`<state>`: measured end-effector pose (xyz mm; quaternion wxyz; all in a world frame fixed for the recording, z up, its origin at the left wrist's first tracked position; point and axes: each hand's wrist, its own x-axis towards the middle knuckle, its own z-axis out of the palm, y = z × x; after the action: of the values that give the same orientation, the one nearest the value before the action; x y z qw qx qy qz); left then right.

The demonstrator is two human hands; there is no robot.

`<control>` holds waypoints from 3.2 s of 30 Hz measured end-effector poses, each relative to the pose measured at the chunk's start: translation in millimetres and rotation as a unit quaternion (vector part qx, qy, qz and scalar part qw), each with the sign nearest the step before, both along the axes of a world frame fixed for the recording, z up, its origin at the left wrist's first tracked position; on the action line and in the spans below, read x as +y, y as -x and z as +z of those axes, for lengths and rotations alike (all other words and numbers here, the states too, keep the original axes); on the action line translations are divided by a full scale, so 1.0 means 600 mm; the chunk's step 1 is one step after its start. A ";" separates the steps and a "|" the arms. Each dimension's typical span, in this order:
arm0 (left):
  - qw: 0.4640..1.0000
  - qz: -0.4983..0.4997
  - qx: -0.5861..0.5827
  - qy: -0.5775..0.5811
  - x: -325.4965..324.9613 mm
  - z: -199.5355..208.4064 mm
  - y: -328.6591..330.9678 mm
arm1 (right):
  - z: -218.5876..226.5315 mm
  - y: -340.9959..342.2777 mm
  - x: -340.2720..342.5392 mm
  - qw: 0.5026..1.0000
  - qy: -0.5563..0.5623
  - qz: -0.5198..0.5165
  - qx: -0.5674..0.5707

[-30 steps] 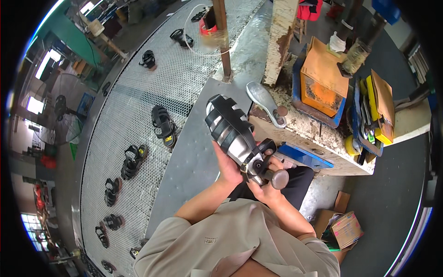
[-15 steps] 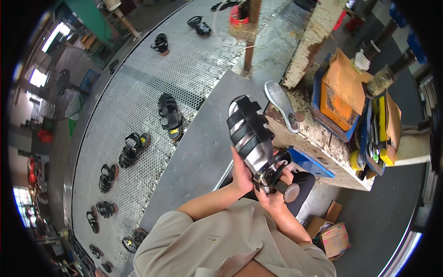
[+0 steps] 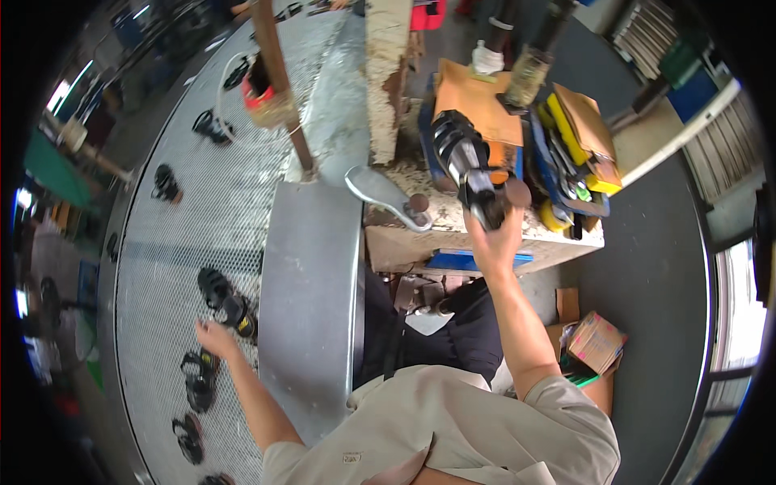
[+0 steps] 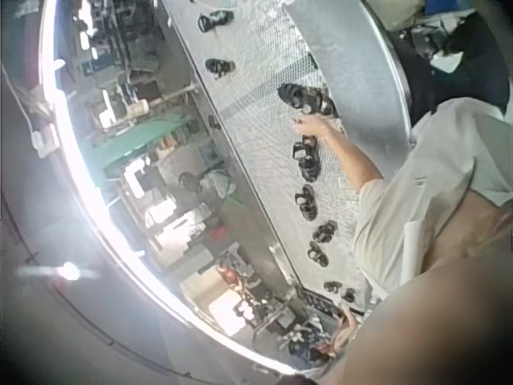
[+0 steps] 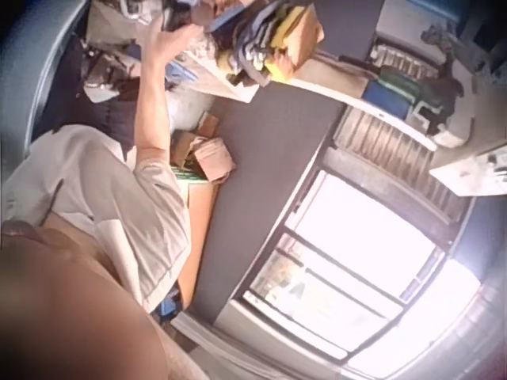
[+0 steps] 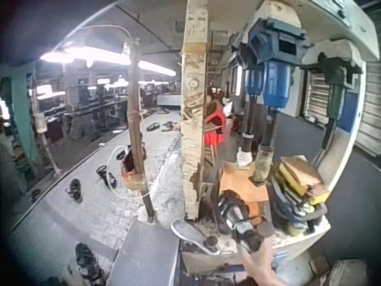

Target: The user is attaching soles to sandals in a factory setting.

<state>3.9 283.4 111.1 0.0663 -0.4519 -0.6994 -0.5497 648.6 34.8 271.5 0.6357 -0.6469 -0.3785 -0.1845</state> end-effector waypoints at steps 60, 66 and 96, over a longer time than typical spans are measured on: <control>0.931 0.027 0.249 0.264 0.650 0.333 -0.031 | -0.234 0.388 0.307 0.836 0.374 0.251 -0.313; 0.927 -0.020 0.371 0.050 0.452 0.290 -0.034 | -0.227 0.380 0.302 0.844 0.349 0.265 -0.309; 0.855 -0.313 -0.166 0.379 0.147 0.152 -0.097 | 0.032 -0.137 0.090 0.983 -0.023 -0.146 -0.105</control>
<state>62.2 371.4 202.2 -0.4021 -0.5391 -0.6761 -0.3008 730.8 89.1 290.7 0.5736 -0.6570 -0.3407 -0.3511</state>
